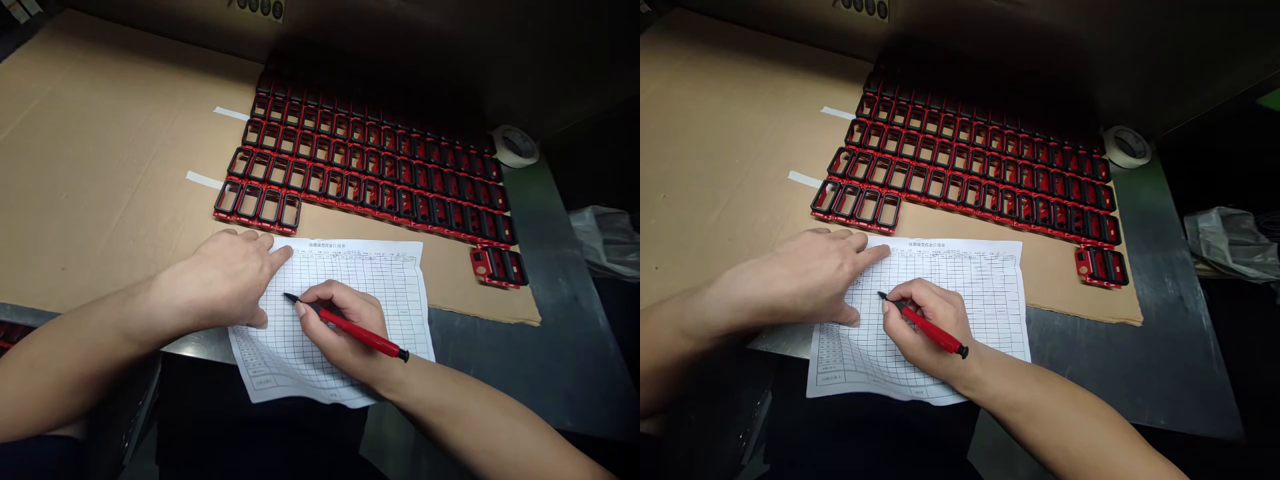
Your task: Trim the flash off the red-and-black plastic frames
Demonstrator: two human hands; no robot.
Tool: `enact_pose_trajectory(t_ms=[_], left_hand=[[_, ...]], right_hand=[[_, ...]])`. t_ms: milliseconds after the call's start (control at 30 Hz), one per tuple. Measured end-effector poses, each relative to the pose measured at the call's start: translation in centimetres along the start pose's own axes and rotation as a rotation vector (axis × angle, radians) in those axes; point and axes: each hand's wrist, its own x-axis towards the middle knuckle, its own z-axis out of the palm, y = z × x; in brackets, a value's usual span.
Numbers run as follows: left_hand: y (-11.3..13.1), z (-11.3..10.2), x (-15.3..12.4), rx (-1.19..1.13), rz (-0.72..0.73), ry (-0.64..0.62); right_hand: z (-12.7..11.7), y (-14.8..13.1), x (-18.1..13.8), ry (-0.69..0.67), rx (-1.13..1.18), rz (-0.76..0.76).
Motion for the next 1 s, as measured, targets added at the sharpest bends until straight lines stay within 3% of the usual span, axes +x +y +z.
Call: enact_pose_trajectory(t_ms=[500,800,1000], left_hand=[[0.48,-0.39,-0.02,0.003,-0.015,-0.085],[0.32,-0.58,-0.25,0.014,-0.015,-0.074],[-0.03,-0.5,-0.31,0.011,-0.022,-0.068]], right_hand=[[-0.13,-0.21,0.24,-0.026,-0.009,0.059],[-0.59,-0.16,0.39,-0.096,0.04,-0.055],[-0.56,0.03,0.03,-0.074,0.039,-0.151]])
